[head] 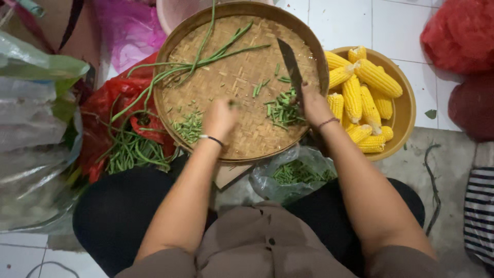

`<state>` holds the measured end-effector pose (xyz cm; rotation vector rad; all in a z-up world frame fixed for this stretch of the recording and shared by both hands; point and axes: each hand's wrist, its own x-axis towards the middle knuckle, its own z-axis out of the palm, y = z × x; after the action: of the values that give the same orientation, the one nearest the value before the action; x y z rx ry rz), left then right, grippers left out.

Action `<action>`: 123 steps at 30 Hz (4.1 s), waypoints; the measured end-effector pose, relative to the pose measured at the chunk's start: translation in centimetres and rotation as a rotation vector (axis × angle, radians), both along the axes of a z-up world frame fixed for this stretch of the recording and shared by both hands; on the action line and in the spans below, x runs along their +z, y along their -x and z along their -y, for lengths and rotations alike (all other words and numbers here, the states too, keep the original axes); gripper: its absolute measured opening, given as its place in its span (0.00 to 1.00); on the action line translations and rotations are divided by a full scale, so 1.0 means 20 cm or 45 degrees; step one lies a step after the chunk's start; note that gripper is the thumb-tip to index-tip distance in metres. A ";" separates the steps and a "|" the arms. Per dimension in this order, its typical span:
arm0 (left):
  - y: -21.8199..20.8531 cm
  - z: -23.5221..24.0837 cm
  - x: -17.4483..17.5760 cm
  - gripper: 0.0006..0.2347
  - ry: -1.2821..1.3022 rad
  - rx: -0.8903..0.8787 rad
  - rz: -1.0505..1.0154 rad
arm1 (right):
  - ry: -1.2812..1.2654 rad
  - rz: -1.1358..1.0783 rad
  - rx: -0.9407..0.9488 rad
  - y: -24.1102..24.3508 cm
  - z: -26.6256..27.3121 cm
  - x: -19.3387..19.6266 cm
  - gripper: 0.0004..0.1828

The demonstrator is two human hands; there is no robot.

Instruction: The person sits on the floor and uses a knife to chop long green beans into small pieces on a round woven tray. The chopped pieces accumulate on the tray as the person continues cutting.

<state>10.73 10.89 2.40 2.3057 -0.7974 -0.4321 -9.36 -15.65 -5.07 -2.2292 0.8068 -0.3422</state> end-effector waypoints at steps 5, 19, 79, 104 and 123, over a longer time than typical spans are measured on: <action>-0.17 -0.14 -0.11 0.15 -0.007 0.070 0.342 | 0.039 0.091 -0.030 0.02 0.05 0.05 0.32; 0.27 0.30 -0.11 0.17 0.941 -0.236 -1.100 | -0.842 -0.006 -0.077 -0.06 -0.46 0.58 0.11; 0.28 0.44 -0.23 0.14 0.301 -0.426 -1.407 | -0.039 -0.099 -0.286 -0.02 -0.24 0.38 0.34; 0.34 0.53 -0.29 0.09 0.503 -0.388 -1.201 | 0.065 -0.085 -0.166 -0.02 -0.30 0.40 0.31; 0.37 0.43 -0.19 0.10 0.452 -0.138 -0.399 | 0.301 -0.165 0.070 -0.02 -0.47 0.50 0.19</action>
<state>3.25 2.38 -1.41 1.8178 -0.7733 -0.6275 -8.96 -6.29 4.85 -2.5112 0.8063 -0.2813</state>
